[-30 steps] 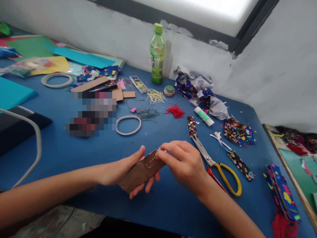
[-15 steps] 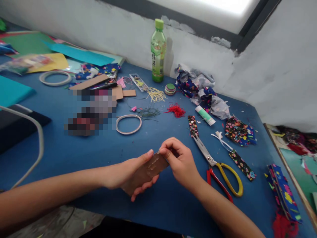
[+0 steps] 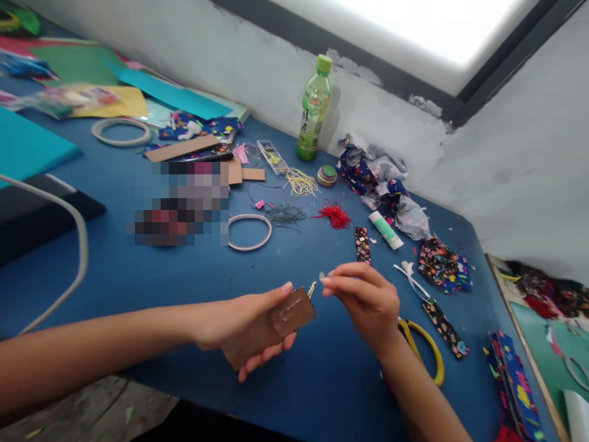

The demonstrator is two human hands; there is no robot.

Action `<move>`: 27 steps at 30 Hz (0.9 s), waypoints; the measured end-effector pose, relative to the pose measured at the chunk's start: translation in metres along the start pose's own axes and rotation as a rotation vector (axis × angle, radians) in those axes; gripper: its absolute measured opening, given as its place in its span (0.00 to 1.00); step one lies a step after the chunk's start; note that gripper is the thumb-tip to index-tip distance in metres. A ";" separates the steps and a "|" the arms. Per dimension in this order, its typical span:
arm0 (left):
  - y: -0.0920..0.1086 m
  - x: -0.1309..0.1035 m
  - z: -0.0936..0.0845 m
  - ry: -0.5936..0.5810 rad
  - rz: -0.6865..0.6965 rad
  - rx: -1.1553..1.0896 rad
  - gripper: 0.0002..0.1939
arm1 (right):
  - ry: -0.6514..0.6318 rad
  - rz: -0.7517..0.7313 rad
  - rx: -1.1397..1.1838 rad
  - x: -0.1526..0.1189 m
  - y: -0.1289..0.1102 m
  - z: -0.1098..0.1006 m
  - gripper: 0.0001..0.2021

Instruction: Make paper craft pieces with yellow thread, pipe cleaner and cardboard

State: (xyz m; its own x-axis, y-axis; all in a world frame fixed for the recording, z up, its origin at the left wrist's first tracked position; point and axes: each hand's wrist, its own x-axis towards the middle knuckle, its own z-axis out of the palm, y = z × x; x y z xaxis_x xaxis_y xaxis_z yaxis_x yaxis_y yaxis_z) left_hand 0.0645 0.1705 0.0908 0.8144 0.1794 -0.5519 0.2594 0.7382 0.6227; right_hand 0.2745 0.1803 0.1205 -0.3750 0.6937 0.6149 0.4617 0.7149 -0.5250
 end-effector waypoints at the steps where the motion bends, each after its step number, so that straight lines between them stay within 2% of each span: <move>1: 0.000 0.000 -0.001 -0.013 0.006 -0.011 0.45 | -0.072 -0.070 -0.039 -0.001 0.001 -0.001 0.15; 5: -0.001 -0.001 -0.003 -0.068 -0.007 -0.028 0.45 | -0.231 -0.224 -0.115 -0.002 -0.003 0.004 0.19; 8: -0.003 0.001 -0.003 -0.051 -0.050 -0.033 0.46 | -0.302 -0.239 -0.100 0.000 -0.009 0.007 0.11; 13: -0.005 0.001 0.001 -0.025 -0.061 -0.005 0.46 | -0.328 -0.226 -0.197 0.002 -0.018 0.011 0.09; 18: -0.005 -0.002 0.006 -0.011 -0.144 -0.021 0.46 | -0.326 -0.411 -0.374 -0.003 -0.022 0.019 0.09; 20: -0.005 -0.003 0.007 -0.021 -0.160 -0.030 0.46 | -0.332 -0.428 -0.433 -0.004 -0.022 0.022 0.09; 22: -0.006 -0.003 0.007 -0.032 -0.148 -0.016 0.47 | -0.344 -0.360 -0.426 -0.005 -0.023 0.025 0.09; 24: -0.006 -0.005 0.007 -0.008 -0.090 0.036 0.46 | -0.348 -0.225 -0.346 -0.006 -0.026 0.027 0.09; 27: -0.004 -0.010 0.008 0.072 0.030 0.162 0.45 | -0.360 0.096 -0.083 -0.006 -0.032 0.028 0.09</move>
State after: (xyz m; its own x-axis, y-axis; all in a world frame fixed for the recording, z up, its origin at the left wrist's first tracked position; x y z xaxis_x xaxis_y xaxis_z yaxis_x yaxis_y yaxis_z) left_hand 0.0593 0.1604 0.0988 0.7852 0.2505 -0.5664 0.3203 0.6184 0.7176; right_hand 0.2395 0.1559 0.1176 -0.5786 0.7539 0.3113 0.5662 0.6460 -0.5120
